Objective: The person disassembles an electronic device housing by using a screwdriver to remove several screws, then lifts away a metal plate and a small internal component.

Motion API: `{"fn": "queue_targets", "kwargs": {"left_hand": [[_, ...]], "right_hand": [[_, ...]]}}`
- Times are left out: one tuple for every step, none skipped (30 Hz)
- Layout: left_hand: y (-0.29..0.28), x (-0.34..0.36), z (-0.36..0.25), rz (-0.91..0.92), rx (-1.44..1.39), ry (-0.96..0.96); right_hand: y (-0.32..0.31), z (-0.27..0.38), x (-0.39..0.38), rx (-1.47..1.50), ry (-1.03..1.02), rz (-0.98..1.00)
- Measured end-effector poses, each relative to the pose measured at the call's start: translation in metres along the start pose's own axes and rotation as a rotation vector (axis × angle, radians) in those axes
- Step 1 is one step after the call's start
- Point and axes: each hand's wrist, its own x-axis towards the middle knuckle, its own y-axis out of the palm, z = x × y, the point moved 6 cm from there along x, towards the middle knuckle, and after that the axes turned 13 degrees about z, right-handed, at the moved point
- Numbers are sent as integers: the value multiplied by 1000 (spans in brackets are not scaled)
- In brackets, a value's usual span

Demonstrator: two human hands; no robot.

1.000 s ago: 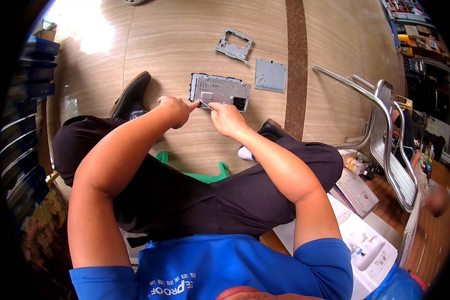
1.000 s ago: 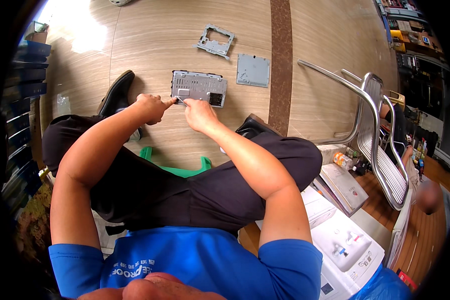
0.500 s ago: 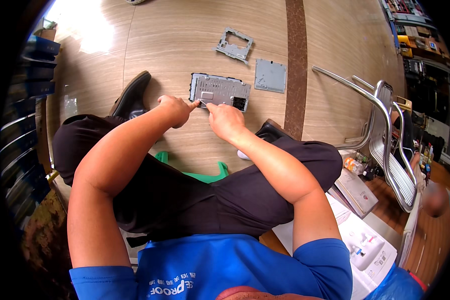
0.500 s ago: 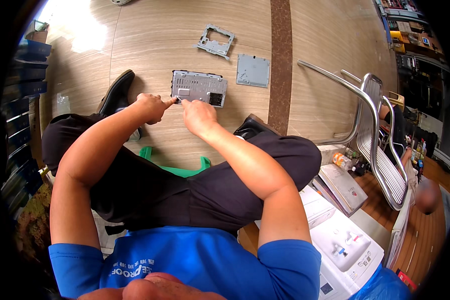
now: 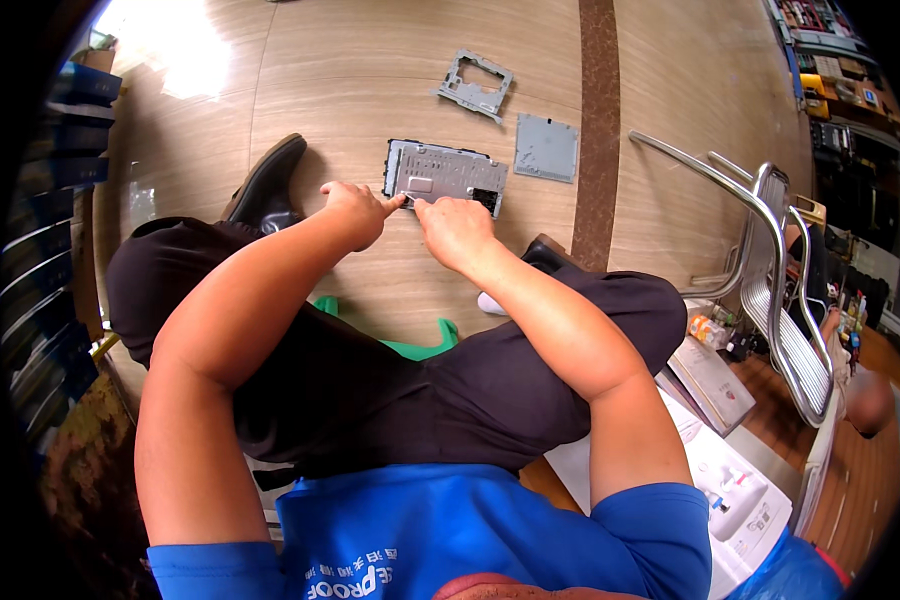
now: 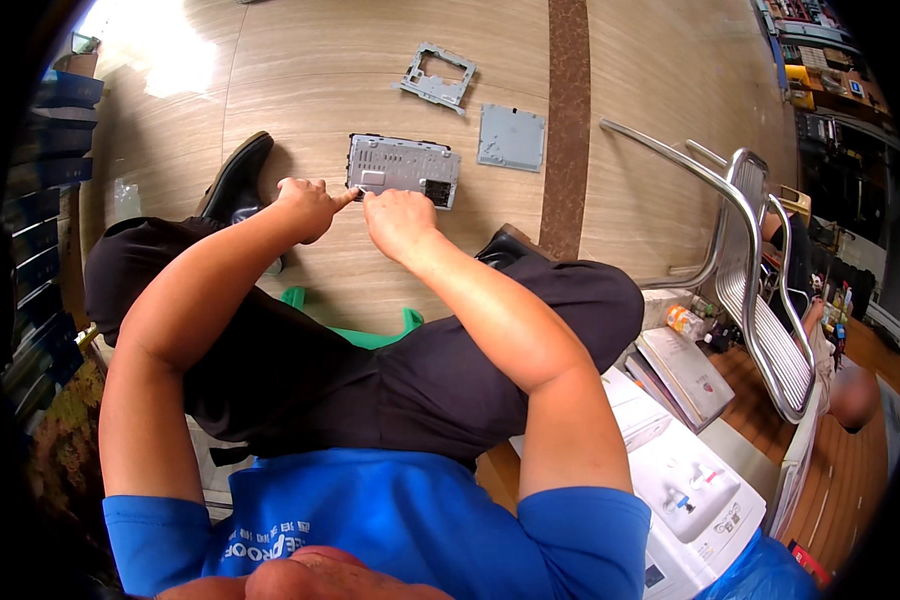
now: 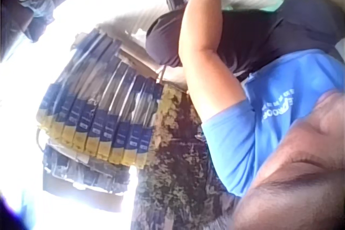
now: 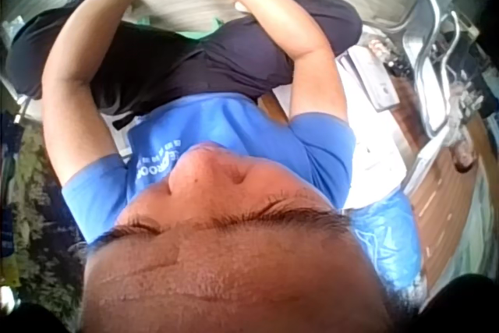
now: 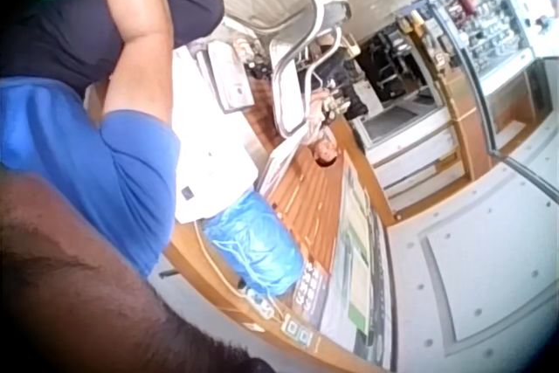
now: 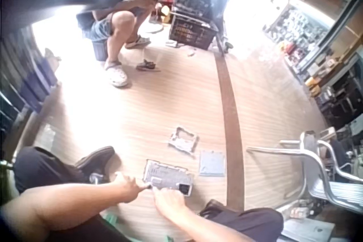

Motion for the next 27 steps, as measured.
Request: {"fn": "queue_targets", "kwargs": {"left_hand": [[-1,-1,1,-7,6,-6],[-1,-1,1,-5,6,-7],[-1,-2,1,-8,12,-3],[-2,-2,1,-12,17,1],[-1,-2,1,-11,16,0],[-2,-2,1,-18,17,-3],[-2,-2,1,-26,19,-5],[-1,-2,2,-25,20,-6],[0,-2,2,-19,25,-13],[-1,-2,2,-16,32,-22],[-2,-3,2,-20,36,-25],[-4,-3,0,-18,35,-19],[-4,-4,1,-13,31,-17],[-5,-4,2,-15,30,-24],[-5,-5,3,-2,29,-23],[-5,-4,2,10,28,-20],[-4,-3,3,8,28,-24],[-5,-3,3,-1,32,-22],[-5,-3,3,-8,37,-18],[-5,-3,3,-9,36,-21],[-4,-4,3,-9,32,-19],[-5,-4,2,-10,28,-17],[-5,-3,3,-11,30,-17],[-4,-2,4,0,6,-10],[-2,-1,5,13,-19,0],[-2,-1,5,15,-18,2],[0,-1,7,25,-26,6]], "right_hand": [[-1,-1,0,1,-2,1],[-2,0,-1,-39,-24,12],[-2,1,-1,-79,-45,22],[-4,2,0,-79,-47,23],[-3,3,0,-137,-47,57],[-2,3,1,-195,-47,91],[-6,5,1,-195,-47,91],[-9,8,0,-223,-73,102],[-10,10,-1,-250,-99,112],[-9,9,0,-250,-96,107],[-6,8,1,-297,-116,89],[-4,8,1,-344,-136,71],[-5,10,2,-345,-139,65],[-5,12,1,-368,-130,61],[-5,13,2,-390,-121,58],[-3,12,2,-392,-122,54],[-4,10,2,-379,-112,-8],[-5,7,1,-367,-101,-69],[-4,7,-1,-368,-103,-71],[-5,6,-5,-296,-100,-118],[-7,5,-8,-224,-96,-165],[-6,4,-11,-225,-96,-166],[-3,-1,-12,-85,-50,-117],[1,-6,-13,55,-4,-68],[0,-5,-16,56,-3,-66],[2,-9,-18,231,46,-29],[6,-12,-19,406,95,9]]}}
